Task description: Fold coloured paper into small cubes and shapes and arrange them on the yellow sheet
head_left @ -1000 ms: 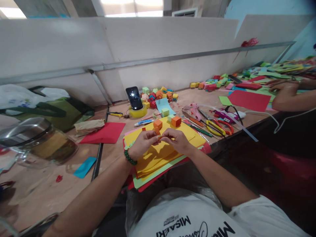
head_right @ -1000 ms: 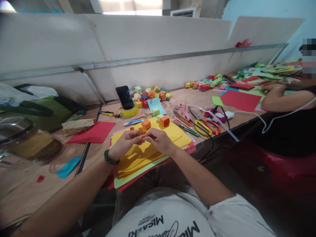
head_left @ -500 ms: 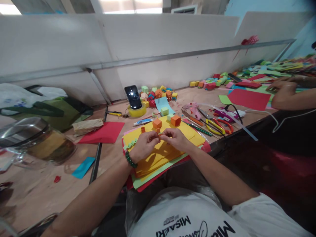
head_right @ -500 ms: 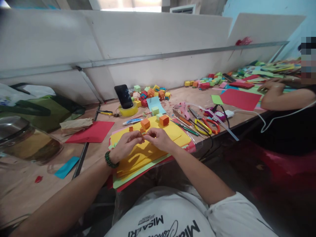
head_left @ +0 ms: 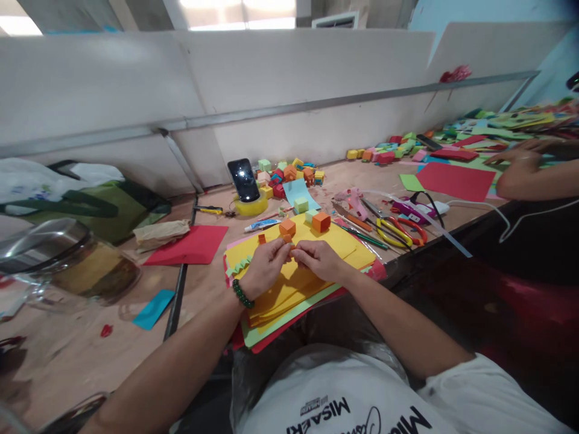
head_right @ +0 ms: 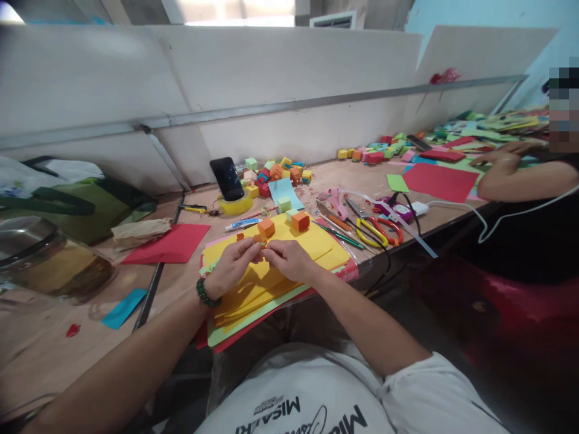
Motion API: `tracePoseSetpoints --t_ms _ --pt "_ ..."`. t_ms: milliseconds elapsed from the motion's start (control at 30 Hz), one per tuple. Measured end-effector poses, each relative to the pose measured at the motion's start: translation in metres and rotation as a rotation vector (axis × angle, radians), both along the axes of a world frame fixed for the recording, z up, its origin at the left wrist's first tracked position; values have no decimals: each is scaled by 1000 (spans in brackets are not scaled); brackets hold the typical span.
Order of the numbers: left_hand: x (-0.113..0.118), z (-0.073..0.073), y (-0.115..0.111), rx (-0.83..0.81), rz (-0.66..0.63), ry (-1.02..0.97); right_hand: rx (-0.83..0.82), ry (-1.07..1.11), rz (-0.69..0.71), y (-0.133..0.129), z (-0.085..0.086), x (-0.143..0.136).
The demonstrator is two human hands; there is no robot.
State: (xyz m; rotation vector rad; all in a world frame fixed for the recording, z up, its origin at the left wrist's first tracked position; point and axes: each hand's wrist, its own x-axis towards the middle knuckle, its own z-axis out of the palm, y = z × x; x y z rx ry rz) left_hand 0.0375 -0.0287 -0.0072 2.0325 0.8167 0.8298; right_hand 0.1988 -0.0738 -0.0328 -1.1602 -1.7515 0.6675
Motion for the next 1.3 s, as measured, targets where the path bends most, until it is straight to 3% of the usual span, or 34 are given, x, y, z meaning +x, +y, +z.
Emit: tracePoseSetpoints --t_ms 100,233,333,533,767,900,1033,1200,1300 --pt "1 1 1 -87 -47 -53 3 30 34 -2 4 -1" --pt "1 1 2 4 -28 -37 -77 114 122 0 5 -2" --pt "1 -1 2 41 0 -37 -71 112 61 1 3 -2" --pt "2 -2 -2 -156 -60 -84 29 35 -71 1 -3 -2" --pt "2 -1 -3 -273 -72 -127 -2 92 -32 -2 1 1" --pt "1 -1 -3 -364 -89 -97 13 214 -80 -2 2 2" --pt "0 0 -3 -351 -95 -76 47 273 -124 4 0 4" --pt "-1 0 -1 -297 -100 -63 83 245 -71 4 1 6" --pt "-2 0 0 -320 -96 -55 232 168 -123 2 -1 5"
